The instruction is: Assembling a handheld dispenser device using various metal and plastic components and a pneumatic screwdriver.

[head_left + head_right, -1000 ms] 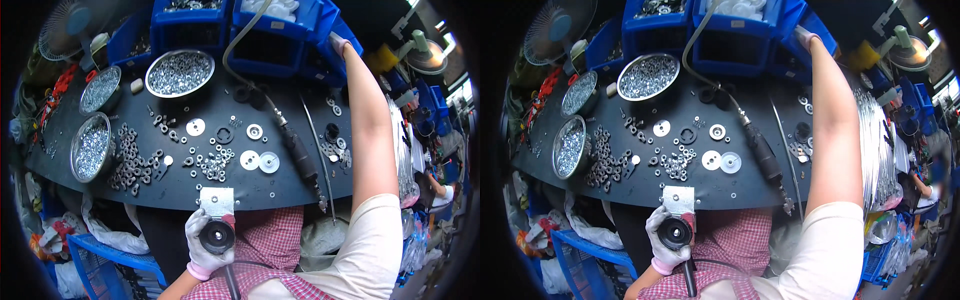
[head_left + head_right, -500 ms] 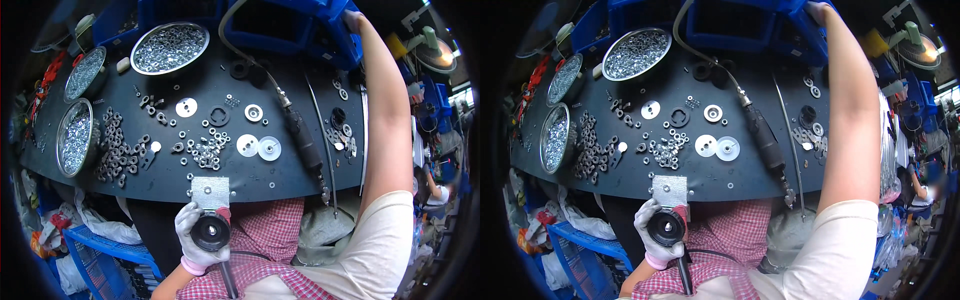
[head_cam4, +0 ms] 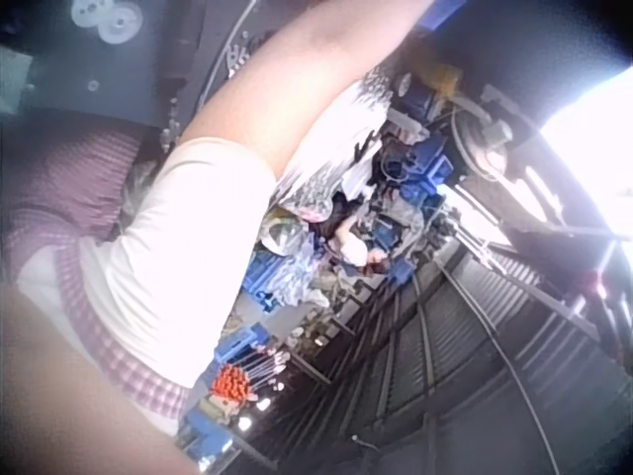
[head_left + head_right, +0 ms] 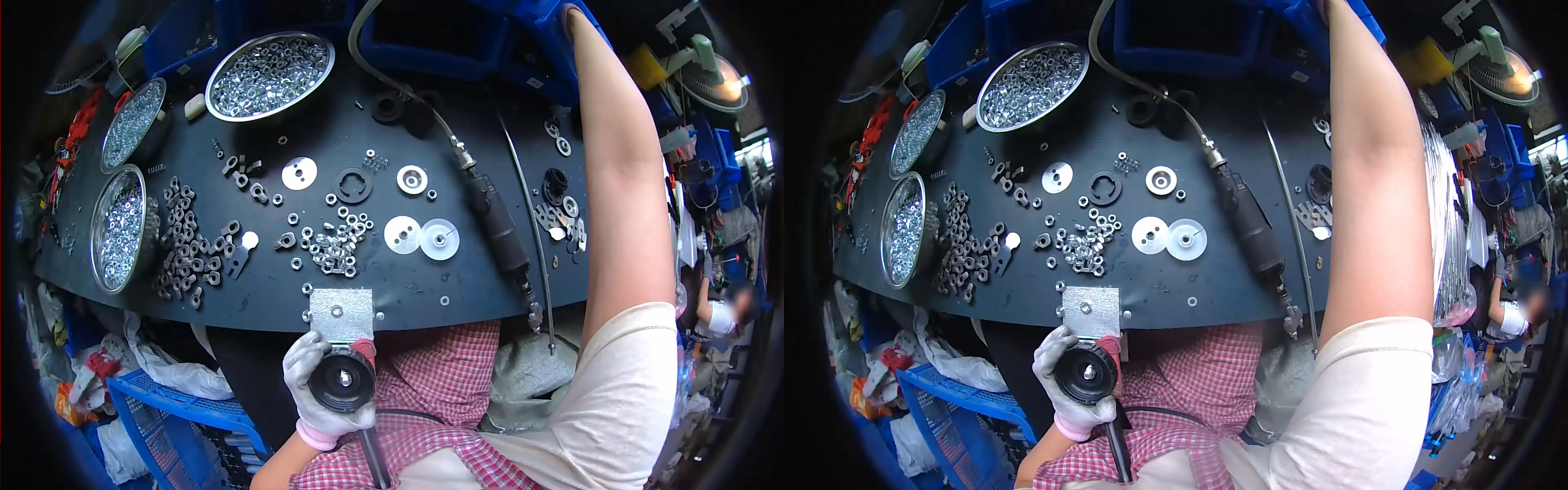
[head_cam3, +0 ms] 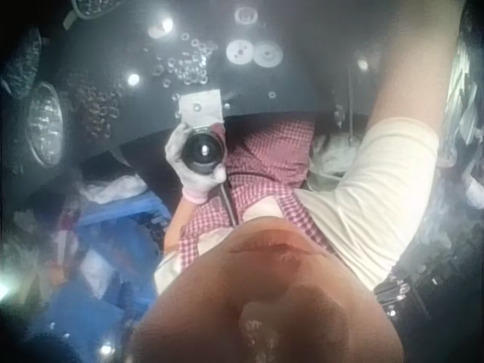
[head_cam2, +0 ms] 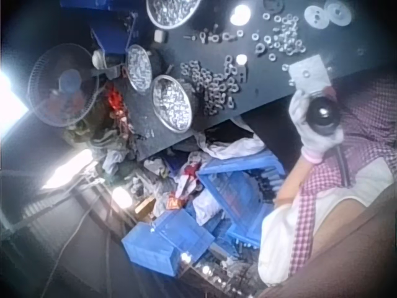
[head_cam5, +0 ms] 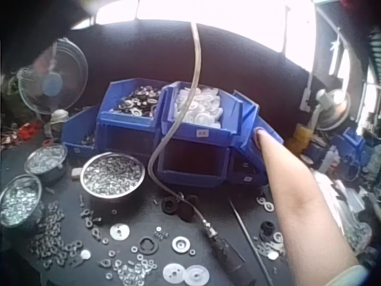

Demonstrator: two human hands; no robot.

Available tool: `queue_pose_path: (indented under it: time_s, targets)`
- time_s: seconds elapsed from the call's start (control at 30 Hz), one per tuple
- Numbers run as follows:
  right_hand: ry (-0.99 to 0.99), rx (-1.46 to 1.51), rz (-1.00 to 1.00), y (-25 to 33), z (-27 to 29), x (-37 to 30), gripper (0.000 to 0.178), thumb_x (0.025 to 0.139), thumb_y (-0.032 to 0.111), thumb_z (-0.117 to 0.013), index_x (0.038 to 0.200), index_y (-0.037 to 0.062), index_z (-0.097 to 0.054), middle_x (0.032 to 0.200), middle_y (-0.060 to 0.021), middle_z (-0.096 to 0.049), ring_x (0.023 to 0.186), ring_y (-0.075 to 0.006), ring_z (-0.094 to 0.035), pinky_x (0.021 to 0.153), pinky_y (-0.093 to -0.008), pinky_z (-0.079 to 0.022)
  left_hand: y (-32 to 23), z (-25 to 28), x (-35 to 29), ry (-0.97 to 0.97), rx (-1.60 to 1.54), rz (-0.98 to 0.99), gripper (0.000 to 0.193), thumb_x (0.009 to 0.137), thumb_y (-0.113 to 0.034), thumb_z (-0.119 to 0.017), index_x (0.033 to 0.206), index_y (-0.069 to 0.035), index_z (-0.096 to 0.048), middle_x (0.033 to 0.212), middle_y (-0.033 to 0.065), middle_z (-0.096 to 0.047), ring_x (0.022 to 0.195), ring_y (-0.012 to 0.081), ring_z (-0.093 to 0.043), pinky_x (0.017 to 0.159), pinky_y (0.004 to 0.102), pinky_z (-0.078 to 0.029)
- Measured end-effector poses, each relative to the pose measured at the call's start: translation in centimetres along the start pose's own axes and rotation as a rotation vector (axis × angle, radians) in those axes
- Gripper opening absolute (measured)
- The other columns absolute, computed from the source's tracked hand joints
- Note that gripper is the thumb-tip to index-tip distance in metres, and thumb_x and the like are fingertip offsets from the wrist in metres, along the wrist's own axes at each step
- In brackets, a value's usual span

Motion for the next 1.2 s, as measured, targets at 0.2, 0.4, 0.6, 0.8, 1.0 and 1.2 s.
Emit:
queue_pose_path:
  time_s: [0.2, 0.4, 0.6, 0.8, 1.0, 1.2]
  targets:
    - [-0.049, 0.019, 0.025, 1.1, -3.1, -4.0, 0.056, 0.088, 0.028, -0.060, 0.138, 0.0119, -0.040, 0.130, -0.0109, -0.053, 0.117, -0.0225, -0.052, 0.100, -0.0365, -0.040, -0.2, 0.0, 0.3, -0.027, 0.011, -0.008, 0.096, 0.061, -0.069, -0.073, 0.122, -0.005, -0.037, 0.111, 0.0103, -0.048, 0.112, 0.0328, -0.048, 0.097, 0.0464, -0.041]
    - [-0.111, 0.008, 0.056, 2.3, -1.5, -6.8, 0.055, 0.088, 0.029, -0.060, 0.137, 0.0113, -0.043, 0.129, -0.0101, -0.054, 0.116, -0.0217, -0.052, 0.100, -0.0357, -0.040, 0.2, -0.1, 0.2, -0.038, -0.005, -0.013, 0.097, 0.061, -0.070, -0.072, 0.123, -0.005, -0.036, 0.111, 0.0099, -0.048, 0.112, 0.0325, -0.049, 0.097, 0.0464, -0.041]
    - [-0.158, 0.030, 0.095, 4.1, -2.3, -9.0, 0.053, 0.088, 0.030, -0.061, 0.135, 0.0107, -0.045, 0.128, -0.0093, -0.055, 0.115, -0.0209, -0.052, 0.100, -0.0350, -0.040, -0.2, 0.1, 0.2, -0.055, 0.018, -0.024, 0.095, 0.062, -0.068, -0.072, 0.122, -0.004, -0.037, 0.111, 0.0105, -0.048, 0.112, 0.0321, -0.049, 0.096, 0.0458, -0.041]
    - [-0.281, 0.305, 0.099, 6.0, -2.6, -11.8, 0.048, 0.088, 0.029, -0.063, 0.131, 0.0121, -0.051, 0.115, -0.0067, -0.063, 0.104, -0.0203, -0.059, 0.089, -0.0342, -0.046, -0.2, 0.2, 0.3, -0.068, 0.012, -0.003, 0.087, 0.061, -0.058, -0.076, 0.120, -0.003, -0.042, 0.111, 0.0122, -0.048, 0.112, 0.0314, -0.049, 0.097, 0.0443, -0.042]
    - [-0.324, 1.038, 0.053, 8.7, -3.0, -21.1, 0.012, 0.088, 0.016, -0.060, 0.098, 0.0101, -0.059, 0.081, -0.0071, -0.065, 0.079, -0.0205, -0.063, 0.077, -0.0365, -0.056, -0.8, 0.4, 0.9, -0.055, 0.051, -0.017, 0.072, 0.057, -0.025, -0.074, 0.118, -0.004, -0.043, 0.109, 0.0134, -0.049, 0.109, 0.0334, -0.051, 0.095, 0.0429, -0.043]
    - [0.122, 1.172, 0.172, 5.8, -8.9, -35.7, 0.023, 0.077, 0.019, -0.068, 0.094, 0.0096, -0.056, 0.083, -0.0058, -0.062, 0.078, -0.0197, -0.062, 0.069, -0.0329, -0.055, -1.3, 0.1, 1.1, -0.075, 0.011, -0.046, 0.070, 0.055, -0.017, -0.075, 0.115, -0.003, -0.043, 0.109, 0.0145, -0.049, 0.107, 0.0350, -0.052, 0.094, 0.0437, -0.043]
Point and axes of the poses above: each hand's wrist, its own x-axis towards the middle knuckle, its own z-axis out of the back of the hand, y = z × x, the point moved 4 cm from there along x, towards the middle knuckle
